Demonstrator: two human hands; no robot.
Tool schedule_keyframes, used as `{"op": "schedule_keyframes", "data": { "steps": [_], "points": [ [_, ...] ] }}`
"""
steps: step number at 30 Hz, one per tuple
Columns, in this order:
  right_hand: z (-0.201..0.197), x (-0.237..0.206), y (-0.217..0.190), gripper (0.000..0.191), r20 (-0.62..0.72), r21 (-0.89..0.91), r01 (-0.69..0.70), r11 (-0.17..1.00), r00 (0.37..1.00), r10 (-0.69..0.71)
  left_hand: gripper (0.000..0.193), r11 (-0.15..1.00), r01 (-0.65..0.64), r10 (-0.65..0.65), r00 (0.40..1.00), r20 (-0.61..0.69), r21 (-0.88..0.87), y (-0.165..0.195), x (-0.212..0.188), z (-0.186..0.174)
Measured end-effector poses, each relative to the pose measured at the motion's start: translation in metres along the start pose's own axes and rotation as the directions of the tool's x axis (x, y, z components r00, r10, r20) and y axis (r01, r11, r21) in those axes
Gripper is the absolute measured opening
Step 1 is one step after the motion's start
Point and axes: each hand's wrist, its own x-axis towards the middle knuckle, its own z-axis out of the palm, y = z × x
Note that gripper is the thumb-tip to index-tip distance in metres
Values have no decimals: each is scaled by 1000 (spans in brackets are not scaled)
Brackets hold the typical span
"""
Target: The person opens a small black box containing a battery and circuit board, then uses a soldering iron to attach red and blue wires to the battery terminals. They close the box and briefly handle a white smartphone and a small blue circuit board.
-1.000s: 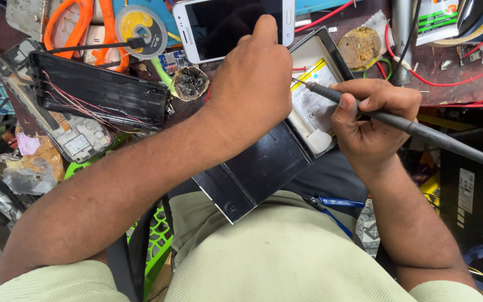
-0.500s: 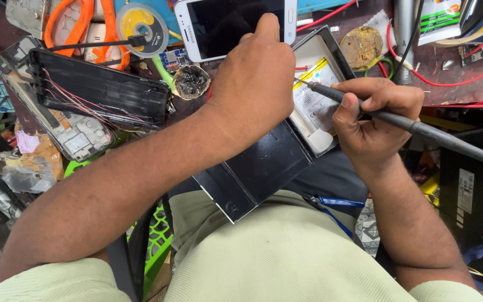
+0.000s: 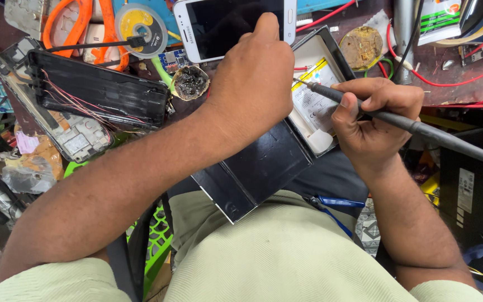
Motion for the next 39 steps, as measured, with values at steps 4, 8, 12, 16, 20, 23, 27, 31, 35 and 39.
{"op": "schedule_keyframes", "data": {
  "steps": [4, 8, 12, 16, 20, 23, 27, 31, 35, 39],
  "points": [
    [0, 1, 0, 36, 0, 39, -22, 999, 1000, 22, 11, 1000, 2, -2, 1000, 7, -11, -2, 1, -1],
    [0, 1, -2, 34, 0, 16, -29, 999, 1000, 29, 11, 1000, -9, 9, 1000, 2, -10, -2, 1, -2],
    [1, 0, -6, 32, -23, -37, -79, 996, 997, 78, 10, 1000, 2, -2, 1000, 7, -15, 0, 0, -2],
    [1, 2, -6, 33, -14, 24, -101, 995, 995, 101, 12, 1000, 7, -7, 1000, 14, -5, 2, 2, -2],
    [1, 2, -4, 33, -22, 49, -102, 994, 994, 103, 11, 1000, 3, -3, 1000, 21, 10, 2, 2, -2],
    [1, 1, -5, 33, -30, 38, -101, 994, 994, 102, 11, 1000, 3, -3, 1000, 26, 18, 1, 3, -1],
    [2, -1, -4, 33, -28, 34, -90, 995, 995, 91, 11, 1000, -8, 8, 1000, 15, 30, 0, 4, 0],
    [2, -1, -2, 34, -36, 28, -88, 996, 995, 89, 12, 1000, -9, 9, 1000, 17, 25, 0, 4, 0],
    [2, -2, -1, 34, -33, 39, -112, 993, 993, 114, 12, 1000, -9, 9, 1000, 11, 23, -1, 4, 0],
    [2, -2, -1, 33, -23, 45, -79, 996, 996, 80, 12, 1000, -7, 7, 1000, 11, 22, -1, 4, 1]
  ]
}}
